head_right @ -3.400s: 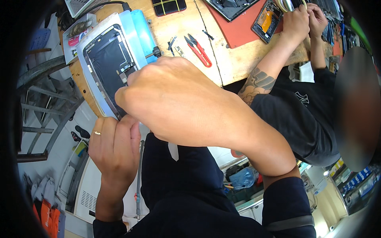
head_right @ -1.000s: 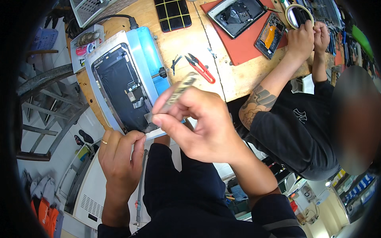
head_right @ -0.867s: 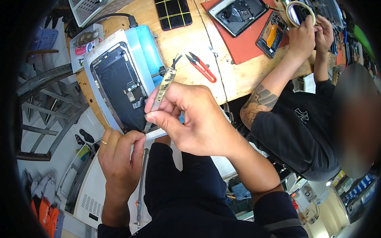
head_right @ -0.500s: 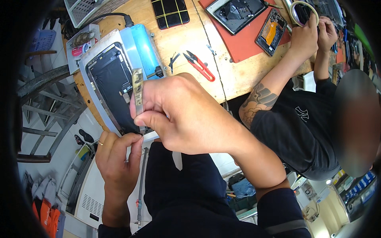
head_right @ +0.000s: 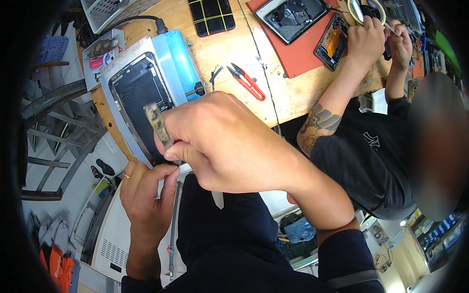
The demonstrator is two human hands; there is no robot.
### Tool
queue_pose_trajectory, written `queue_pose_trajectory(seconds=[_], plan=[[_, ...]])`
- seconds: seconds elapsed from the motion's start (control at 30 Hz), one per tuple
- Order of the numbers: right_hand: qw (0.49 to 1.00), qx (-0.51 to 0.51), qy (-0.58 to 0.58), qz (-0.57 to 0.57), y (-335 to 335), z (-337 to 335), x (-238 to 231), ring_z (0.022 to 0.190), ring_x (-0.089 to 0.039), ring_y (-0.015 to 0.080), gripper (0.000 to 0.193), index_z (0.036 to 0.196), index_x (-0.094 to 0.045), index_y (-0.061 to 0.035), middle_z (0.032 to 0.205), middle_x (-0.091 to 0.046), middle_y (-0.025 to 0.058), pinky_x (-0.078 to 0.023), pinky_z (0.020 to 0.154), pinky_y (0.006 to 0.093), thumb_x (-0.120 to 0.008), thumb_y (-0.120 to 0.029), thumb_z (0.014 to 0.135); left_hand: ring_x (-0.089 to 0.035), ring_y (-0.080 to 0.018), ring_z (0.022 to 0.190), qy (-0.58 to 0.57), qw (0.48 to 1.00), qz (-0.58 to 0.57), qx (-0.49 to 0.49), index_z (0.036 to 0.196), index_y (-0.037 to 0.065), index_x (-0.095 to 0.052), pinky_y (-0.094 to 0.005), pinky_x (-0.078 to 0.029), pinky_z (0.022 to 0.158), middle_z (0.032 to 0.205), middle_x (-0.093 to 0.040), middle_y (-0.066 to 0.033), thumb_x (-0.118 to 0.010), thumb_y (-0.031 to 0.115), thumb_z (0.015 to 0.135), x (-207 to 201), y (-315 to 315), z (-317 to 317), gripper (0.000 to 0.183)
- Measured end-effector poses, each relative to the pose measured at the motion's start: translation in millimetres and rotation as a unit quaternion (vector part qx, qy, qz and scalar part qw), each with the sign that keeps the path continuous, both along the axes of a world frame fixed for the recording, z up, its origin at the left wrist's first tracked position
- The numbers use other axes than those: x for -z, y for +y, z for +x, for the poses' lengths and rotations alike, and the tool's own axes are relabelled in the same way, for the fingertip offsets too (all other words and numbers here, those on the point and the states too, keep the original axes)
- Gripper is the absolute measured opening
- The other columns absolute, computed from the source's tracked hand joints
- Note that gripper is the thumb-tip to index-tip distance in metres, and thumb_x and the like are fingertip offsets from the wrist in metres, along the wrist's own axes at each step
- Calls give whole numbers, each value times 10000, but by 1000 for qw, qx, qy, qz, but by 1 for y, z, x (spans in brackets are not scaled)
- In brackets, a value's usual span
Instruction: The person works on a disassembled smartphone held in a blue fixture, applying liquid from a small bottle and using a red-handled tool to adjust internal components. The person repeatedly wipes and presses areas around the screen and battery while another person works nearby.
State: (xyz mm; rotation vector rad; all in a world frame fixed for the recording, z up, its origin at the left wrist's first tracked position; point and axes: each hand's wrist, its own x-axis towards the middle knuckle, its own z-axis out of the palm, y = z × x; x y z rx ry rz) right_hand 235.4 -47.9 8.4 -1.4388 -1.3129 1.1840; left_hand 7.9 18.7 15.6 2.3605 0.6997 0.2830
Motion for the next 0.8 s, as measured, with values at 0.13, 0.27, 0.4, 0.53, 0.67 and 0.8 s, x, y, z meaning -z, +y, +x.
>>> queue_pose_trajectory(seconds=[0.13, 0.27, 0.4, 0.53, 0.67, 0.8], plan=[[996, 41, -7, -73, -2, -8, -3, 675, -702, 189, 88, 921, -708, 37, 865, -767, 107, -530, 607, 297, -790, 69, 923, -525, -278, 696, 8, 1000, 18, 12, 975, 31, -729, -417, -419, 615, 774, -515, -84, -865, 36, 850, 1, 0, -1, 184], [994, 39, -2, -101, -1, -8, -1, 680, -708, 189, 117, 885, -692, 38, 850, -769, 112, -531, 609, 299, -799, 77, 908, -521, -282, 698, 16, 999, 42, 20, 988, 38, -713, -420, -420, 615, 784, -505, -89, -853, 79, 866, 4, -2, -1, 190], [997, 40, -35, -54, -3, -14, 0, 697, -723, 207, 103, 893, -708, 39, 839, -763, 120, -539, 621, 311, -802, 84, 892, -517, -281, 702, 17, 998, 61, 18, 989, 45, -703, -419, -424, 622, 787, -494, -87, -850, 88, 867, 6, -4, -1, 196], [995, 46, -37, -77, -6, -14, -3, 714, -733, 219, 99, 885, -713, 27, 838, -760, 122, -542, 632, 321, -796, 80, 890, -515, -276, 706, 21, 997, 68, 20, 989, 44, -701, -416, -427, 629, 787, -486, -85, -840, 102, 876, 6, -4, -1, 188], [994, 56, -56, -79, -4, -15, -5, 723, -735, 272, 103, 867, -705, 17, 829, -746, 137, -545, 643, 354, -779, 86, 882, -515, -271, 706, 23, 997, 75, 20, 983, 40, -701, -414, -429, 628, 788, -483, -84, -830, 111, 881, 7, -4, 0, 179], [994, 35, -97, -44, 1, -17, -7, 759, -723, 357, 101, 878, -705, 18, 824, -727, 153, -550, 669, 396, -757, 102, 854, -517, -270, 707, 14, 997, 80, 17, 975, 35, -702, -416, -429, 623, 791, -481, -84, -824, 103, 876, 8, -4, 1, 171]])
